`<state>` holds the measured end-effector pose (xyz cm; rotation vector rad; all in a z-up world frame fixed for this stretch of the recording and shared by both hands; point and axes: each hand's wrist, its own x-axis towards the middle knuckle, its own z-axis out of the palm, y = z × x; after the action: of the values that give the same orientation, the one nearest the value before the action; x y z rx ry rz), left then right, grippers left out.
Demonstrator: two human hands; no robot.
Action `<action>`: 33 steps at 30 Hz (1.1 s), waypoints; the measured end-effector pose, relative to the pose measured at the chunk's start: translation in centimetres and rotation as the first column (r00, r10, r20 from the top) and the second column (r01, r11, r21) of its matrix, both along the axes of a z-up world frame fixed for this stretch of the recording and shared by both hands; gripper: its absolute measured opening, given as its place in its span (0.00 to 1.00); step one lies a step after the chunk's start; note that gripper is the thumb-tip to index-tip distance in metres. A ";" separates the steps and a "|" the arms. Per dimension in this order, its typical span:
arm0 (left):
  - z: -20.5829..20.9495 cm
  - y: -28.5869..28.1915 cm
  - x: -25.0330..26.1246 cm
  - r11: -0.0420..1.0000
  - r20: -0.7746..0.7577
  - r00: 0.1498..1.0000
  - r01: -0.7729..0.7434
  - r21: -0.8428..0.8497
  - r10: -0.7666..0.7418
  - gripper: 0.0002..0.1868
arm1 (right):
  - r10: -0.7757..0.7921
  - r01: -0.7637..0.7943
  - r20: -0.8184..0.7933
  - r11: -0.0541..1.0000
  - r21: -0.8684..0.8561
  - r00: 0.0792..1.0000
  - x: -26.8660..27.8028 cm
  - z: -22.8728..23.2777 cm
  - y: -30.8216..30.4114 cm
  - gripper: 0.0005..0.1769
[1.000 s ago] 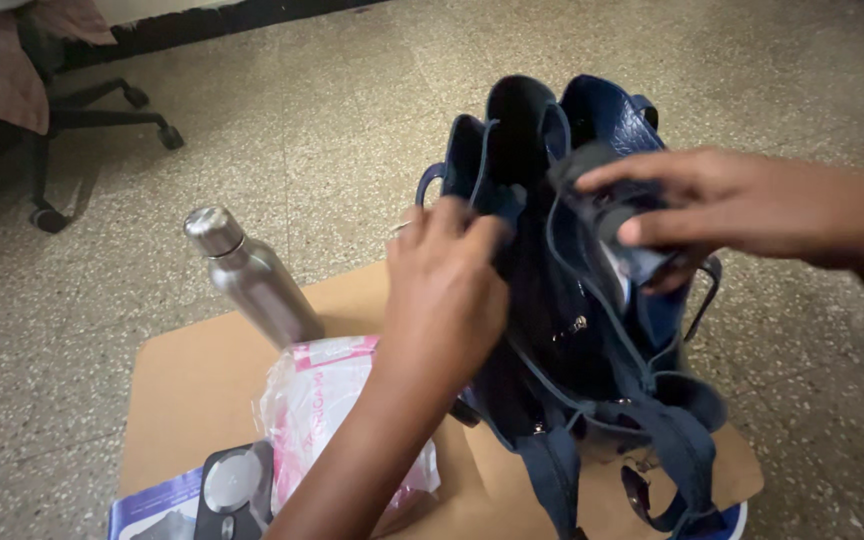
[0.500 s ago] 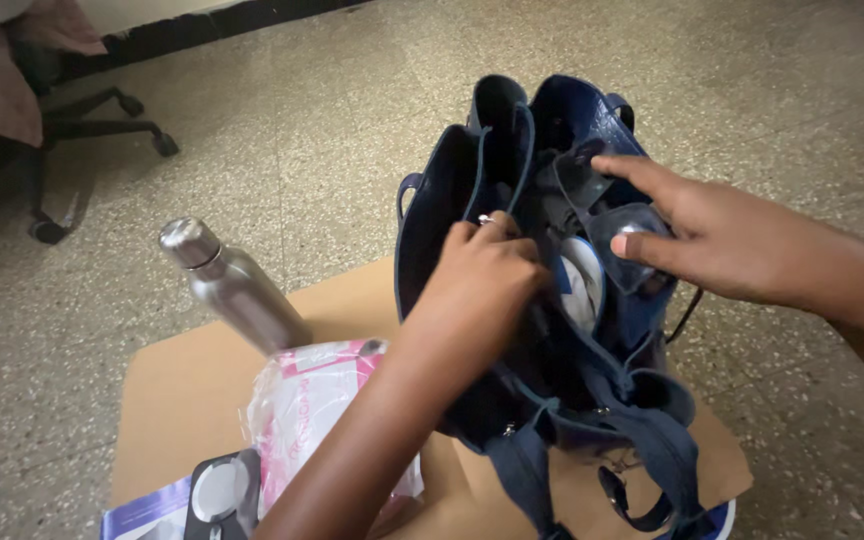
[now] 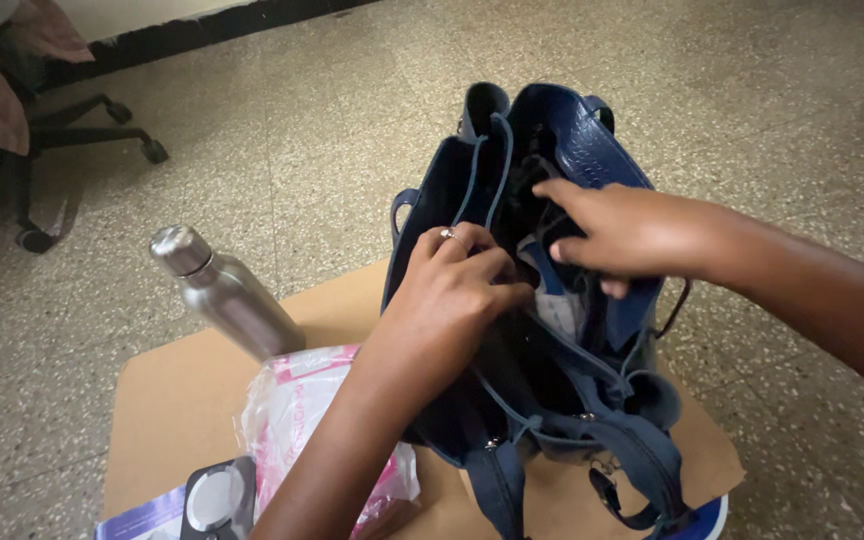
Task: The person packs several personal items into a dark blue handbag. They place a small round case, a chocolate bar, a blue fuzzy keychain, a small pouch, a purple hairbrush, a lotion tube, and sunglasses into the bag one by one.
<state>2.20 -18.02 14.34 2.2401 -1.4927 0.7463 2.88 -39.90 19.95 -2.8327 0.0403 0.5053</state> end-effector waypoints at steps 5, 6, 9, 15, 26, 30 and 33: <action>-0.4 0.0 -0.1 0.999 -0.016 1.000 -0.021 -0.034 0.021 0.14 | -0.022 0.013 0.054 0.987 0.162 0.998 3.6 -2.2 0.1 0.37; -0.4 0.0 -0.1 0.999 -0.027 0.999 -0.024 -0.040 0.023 0.14 | -0.015 0.008 0.036 0.985 0.172 0.999 4.2 -2.8 -0.1 0.34; -0.6 -0.1 -0.1 0.998 -0.041 0.999 -0.022 -0.059 0.020 0.16 | -0.015 0.010 0.041 0.992 0.123 0.999 5.9 -5.1 -0.4 0.28; -0.8 -0.1 -0.2 0.995 -0.046 0.999 -0.030 -0.095 0.025 0.15 | 0.138 -0.148 0.161 0.988 0.052 0.977 9.2 -9.6 -1.6 0.35; -0.7 0.3 -0.4 0.987 -0.112 0.994 -0.016 -0.161 -0.002 0.15 | -0.049 0.031 0.124 0.989 0.144 0.991 6.0 -4.2 -0.8 0.25; -0.2 0.2 -0.3 0.964 -0.125 0.992 -0.013 -0.265 -0.021 0.18 | -0.109 0.077 0.268 0.989 0.127 0.957 3.8 -1.6 -0.9 0.22; 0.7 1.0 -0.3 0.892 -0.149 0.985 -0.144 -0.429 0.088 0.16 | -0.106 0.069 0.366 0.991 0.112 0.924 2.9 0.1 -1.5 0.23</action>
<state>1.85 -17.01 15.01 1.9963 -1.0132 0.8607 5.75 -41.36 20.04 -2.7646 0.0666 -0.0540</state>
